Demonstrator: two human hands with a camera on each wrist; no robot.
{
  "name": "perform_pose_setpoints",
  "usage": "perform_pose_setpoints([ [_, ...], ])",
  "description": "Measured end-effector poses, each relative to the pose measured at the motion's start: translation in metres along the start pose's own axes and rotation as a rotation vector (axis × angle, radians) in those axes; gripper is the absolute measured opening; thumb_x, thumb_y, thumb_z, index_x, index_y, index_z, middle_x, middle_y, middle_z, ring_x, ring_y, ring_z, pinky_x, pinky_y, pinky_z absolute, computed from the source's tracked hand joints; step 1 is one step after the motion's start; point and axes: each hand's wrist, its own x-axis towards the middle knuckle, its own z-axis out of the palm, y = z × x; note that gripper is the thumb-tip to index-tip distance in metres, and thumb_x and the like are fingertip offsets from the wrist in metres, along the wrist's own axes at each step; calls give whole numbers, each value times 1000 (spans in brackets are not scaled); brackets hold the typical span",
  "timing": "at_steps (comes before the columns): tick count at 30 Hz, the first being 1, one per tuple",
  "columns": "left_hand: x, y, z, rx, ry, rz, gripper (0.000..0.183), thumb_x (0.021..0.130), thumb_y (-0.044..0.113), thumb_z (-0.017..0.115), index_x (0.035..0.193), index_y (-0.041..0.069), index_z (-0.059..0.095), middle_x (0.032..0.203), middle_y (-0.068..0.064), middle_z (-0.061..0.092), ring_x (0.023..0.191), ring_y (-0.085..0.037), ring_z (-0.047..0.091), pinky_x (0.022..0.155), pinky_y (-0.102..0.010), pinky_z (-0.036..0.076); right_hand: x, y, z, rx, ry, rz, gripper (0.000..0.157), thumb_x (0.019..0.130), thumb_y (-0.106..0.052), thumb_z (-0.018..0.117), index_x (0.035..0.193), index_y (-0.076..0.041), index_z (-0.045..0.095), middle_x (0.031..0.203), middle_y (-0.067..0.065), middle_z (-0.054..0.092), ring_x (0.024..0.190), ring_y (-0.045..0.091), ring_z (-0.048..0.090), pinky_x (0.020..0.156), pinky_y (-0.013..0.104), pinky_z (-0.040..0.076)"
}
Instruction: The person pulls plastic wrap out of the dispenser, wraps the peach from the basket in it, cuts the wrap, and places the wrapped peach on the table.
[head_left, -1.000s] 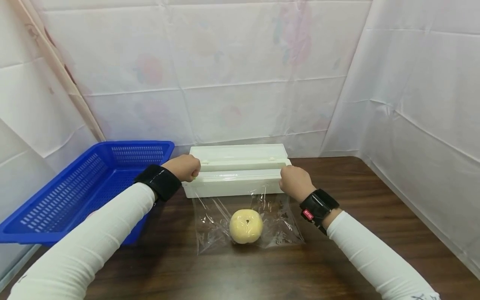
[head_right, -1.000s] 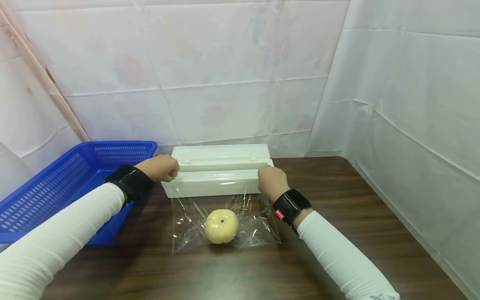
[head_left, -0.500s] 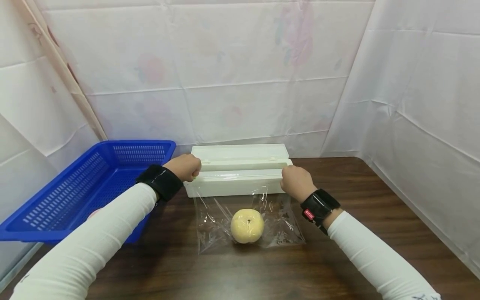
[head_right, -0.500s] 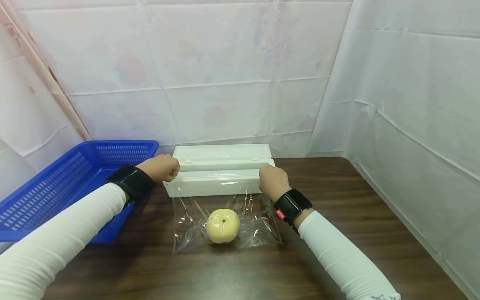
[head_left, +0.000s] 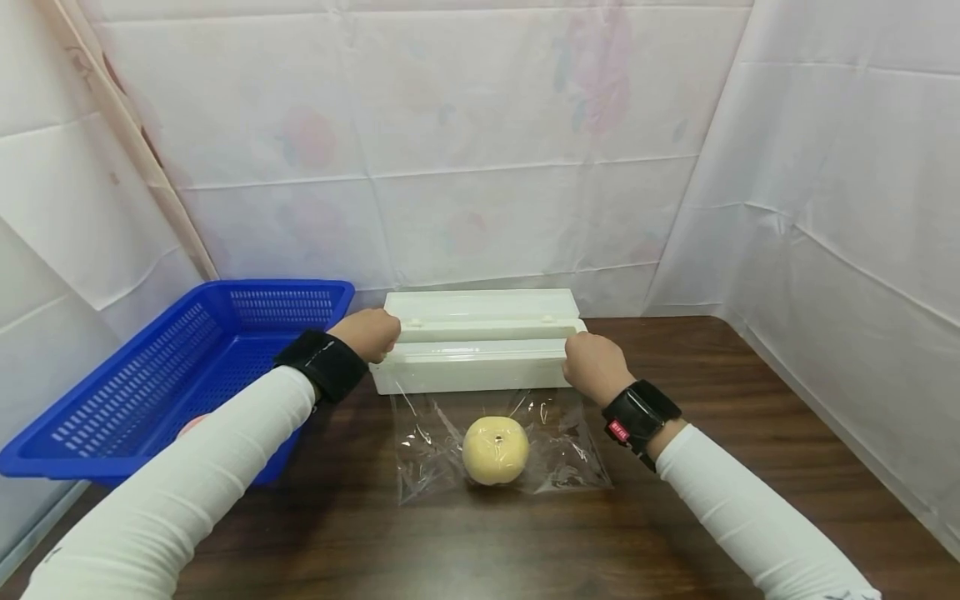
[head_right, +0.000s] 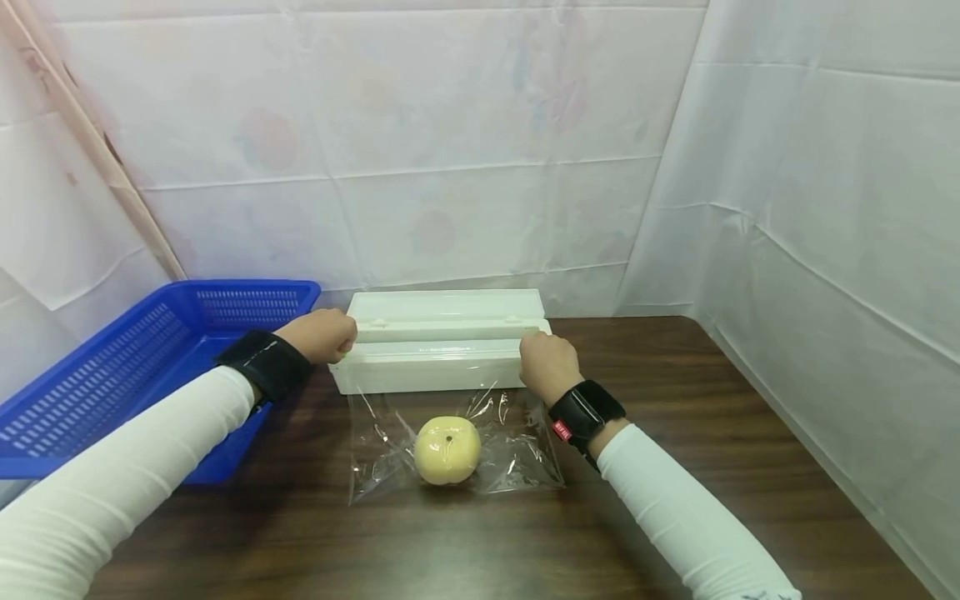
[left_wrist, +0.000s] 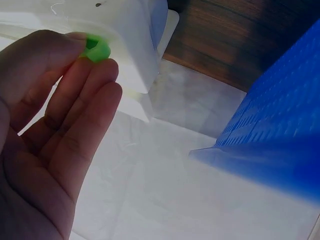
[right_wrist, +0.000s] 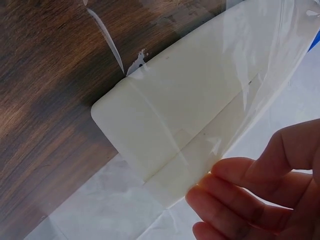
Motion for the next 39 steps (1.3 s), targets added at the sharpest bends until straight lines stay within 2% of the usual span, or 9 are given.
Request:
perform_pose_setpoints([
  [11, -2, -2, -2, 4, -11, -33, 33, 61, -12, 59, 52, 15, 41, 53, 5, 39, 50, -13, 36, 47, -24, 28, 2, 2, -1, 3, 27, -22, 22, 76, -5, 59, 56, -4, 50, 60, 10, 52, 50, 22, 51, 42, 40, 44],
  [16, -2, 0, -2, 3, -1, -33, 32, 61, -11, 57, 52, 15, 41, 53, 5, 40, 51, -13, 37, 48, -25, 30, 4, 9, -1, 67, -14, -21, 31, 76, -5, 57, 50, -10, 40, 54, 2, 39, 47, 17, 40, 41, 33, 37],
  [20, -1, 3, -2, 9, 12, -48, 33, 61, -12, 57, 51, 15, 39, 53, 4, 40, 51, -14, 37, 48, -26, 31, 3, 17, -1, 151, 0, -35, 40, 76, -3, 54, 47, -15, 30, 51, -4, 26, 47, 13, 28, 44, 28, 26],
  [22, -1, 5, -3, 15, 22, -56, 34, 60, -12, 57, 51, 15, 39, 53, 5, 40, 51, -14, 37, 48, -26, 31, 3, 21, -1, 188, 4, -46, 40, 76, -2, 54, 47, -15, 29, 51, -6, 23, 47, 11, 25, 45, 26, 23],
  [25, 0, 7, -4, 1, 16, -78, 36, 60, -12, 55, 49, 17, 36, 51, 6, 36, 51, -13, 34, 47, -25, 28, 1, 27, -1, 242, -6, -54, 37, 77, -4, 53, 48, -14, 34, 52, -5, 27, 47, 10, 27, 46, 26, 24],
  [29, -1, 8, -8, -51, -14, -115, 42, 59, -14, 52, 49, 19, 28, 52, 7, 23, 53, -12, 22, 48, -24, 18, 1, 35, 0, 306, -6, -39, 28, 78, -6, 53, 51, -12, 46, 55, -3, 38, 50, 12, 35, 49, 27, 29],
  [32, -2, 7, -13, -57, -1, -120, 46, 60, -14, 57, 52, 19, 25, 56, 7, 19, 55, -11, 17, 50, -24, 15, 2, 43, 2, 361, 5, -27, 26, 79, -7, 52, 53, -11, 50, 54, -3, 39, 50, 12, 36, 49, 27, 30],
  [37, -2, 10, -22, -47, 71, -63, 47, 61, -14, 60, 55, 17, 24, 59, 6, 18, 57, -12, 17, 53, -27, 16, 3, 51, 2, 482, 44, -5, 26, 81, -7, 50, 57, -6, 56, 52, -3, 39, 47, 12, 33, 49, 26, 29],
  [39, -3, 15, -26, -50, 99, -32, 40, 62, -13, 61, 55, 15, 32, 58, 6, 25, 56, -13, 24, 53, -27, 21, 3, 53, 3, 532, 67, 24, 25, 83, -9, 51, 61, -4, 60, 53, -2, 41, 48, 12, 33, 49, 26, 29],
])
